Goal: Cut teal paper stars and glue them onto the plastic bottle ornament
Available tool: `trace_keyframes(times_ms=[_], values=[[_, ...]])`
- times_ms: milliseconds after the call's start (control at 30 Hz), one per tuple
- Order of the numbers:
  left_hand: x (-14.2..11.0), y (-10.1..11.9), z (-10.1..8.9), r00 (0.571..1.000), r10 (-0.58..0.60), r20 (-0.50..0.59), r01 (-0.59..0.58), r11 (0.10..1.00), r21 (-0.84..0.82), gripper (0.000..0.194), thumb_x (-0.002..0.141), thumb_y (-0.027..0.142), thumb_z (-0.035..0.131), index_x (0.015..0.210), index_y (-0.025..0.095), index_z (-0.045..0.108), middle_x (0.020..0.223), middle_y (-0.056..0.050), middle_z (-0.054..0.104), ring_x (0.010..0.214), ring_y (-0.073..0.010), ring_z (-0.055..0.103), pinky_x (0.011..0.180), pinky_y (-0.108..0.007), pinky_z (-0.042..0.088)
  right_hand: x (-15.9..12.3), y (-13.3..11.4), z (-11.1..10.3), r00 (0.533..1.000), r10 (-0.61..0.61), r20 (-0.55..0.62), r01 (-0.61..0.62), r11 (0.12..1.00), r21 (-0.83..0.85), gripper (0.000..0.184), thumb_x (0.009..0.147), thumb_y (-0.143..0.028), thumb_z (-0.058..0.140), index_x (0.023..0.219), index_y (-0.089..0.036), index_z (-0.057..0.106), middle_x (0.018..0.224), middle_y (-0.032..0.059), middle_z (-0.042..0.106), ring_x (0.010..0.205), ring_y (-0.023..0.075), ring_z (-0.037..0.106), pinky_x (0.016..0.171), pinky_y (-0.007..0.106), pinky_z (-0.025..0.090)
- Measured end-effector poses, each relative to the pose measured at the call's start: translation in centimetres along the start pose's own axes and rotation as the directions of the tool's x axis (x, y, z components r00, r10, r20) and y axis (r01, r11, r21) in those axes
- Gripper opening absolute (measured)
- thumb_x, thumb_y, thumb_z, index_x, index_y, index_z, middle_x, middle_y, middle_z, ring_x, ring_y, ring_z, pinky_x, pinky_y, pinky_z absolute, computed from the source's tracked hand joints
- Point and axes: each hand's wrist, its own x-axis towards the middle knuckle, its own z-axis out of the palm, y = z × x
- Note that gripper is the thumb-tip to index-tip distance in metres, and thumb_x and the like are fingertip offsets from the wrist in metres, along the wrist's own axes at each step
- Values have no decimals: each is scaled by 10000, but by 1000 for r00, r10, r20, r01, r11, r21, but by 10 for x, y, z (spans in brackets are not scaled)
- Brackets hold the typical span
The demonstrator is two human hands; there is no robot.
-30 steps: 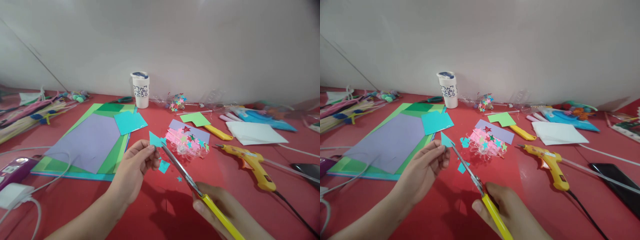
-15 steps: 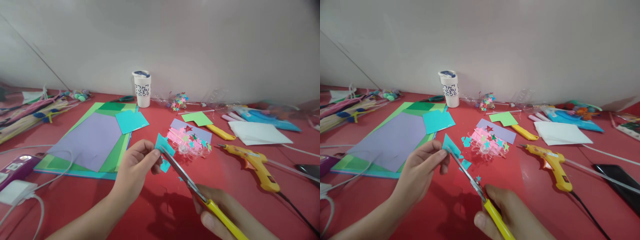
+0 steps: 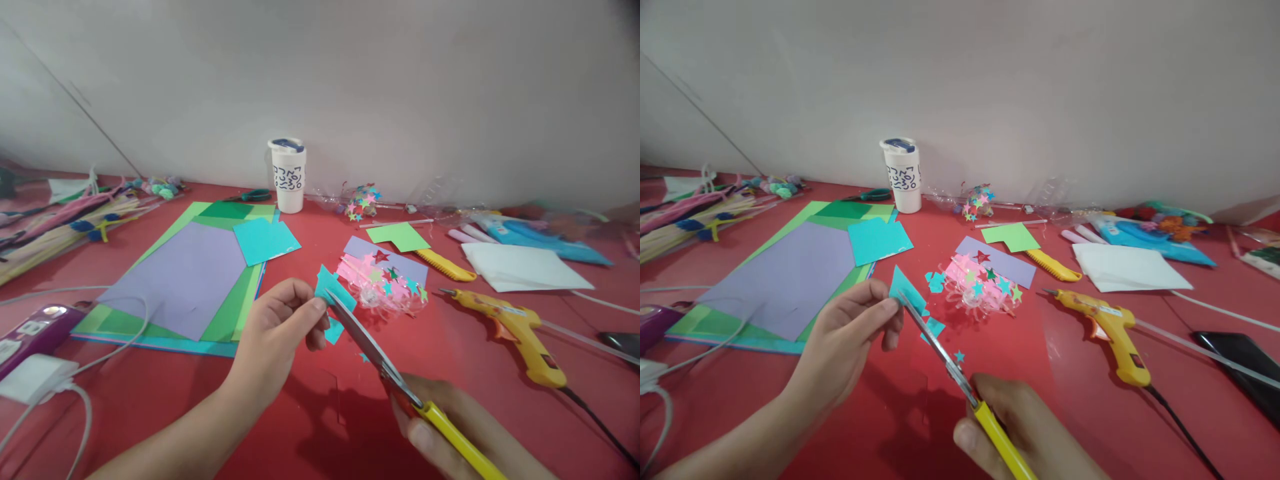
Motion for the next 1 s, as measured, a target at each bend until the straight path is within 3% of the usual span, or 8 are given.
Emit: trace_keyframes(times_ms=[167, 500, 800, 1000], values=[[1, 1, 1, 1000, -5, 0, 5, 1000, 8, 159, 772, 199, 633, 640, 165, 550, 531, 57, 603, 428, -37, 532, 453, -142, 409, 5, -4, -2, 999, -18, 36, 17, 1000, 21, 588, 744, -756, 518, 577, -223, 334, 535, -62, 279, 459, 96, 307, 435, 248, 268], [2, 3, -1, 1000, -22, 4, 22, 1000, 18, 173, 759, 205, 645, 617, 163, 556, 511, 56, 595, 410, -37, 518, 441, -145, 405, 6, 1, -1, 998, -9, 64, 9, 1000, 1, 582, 758, -753, 499, 594, -233, 294, 566, -63, 229, 483, 104, 274, 451, 255, 235], [3, 3, 0, 1000, -29, -1, 29, 999, 41, 176, 756, 226, 644, 621, 165, 550, 516, 49, 592, 413, -44, 510, 444, -160, 397, 1, 0, -2, 1000, -2, 8, 2, 1000, -23, 608, 752, -813, 408, 586, -229, 380, 528, -41, 339, 494, 127, 388, 451, 234, 351], [3, 3, 0, 999, -35, -11, 35, 998, 60, 186, 740, 240, 649, 614, 168, 533, 510, 44, 585, 409, -52, 504, 439, -174, 386, 3, -2, 0, 1000, 2, -8, -3, 999, -49, 639, 711, -861, 373, 583, -237, 314, 528, -52, 289, 463, 118, 338, 436, 250, 326]])
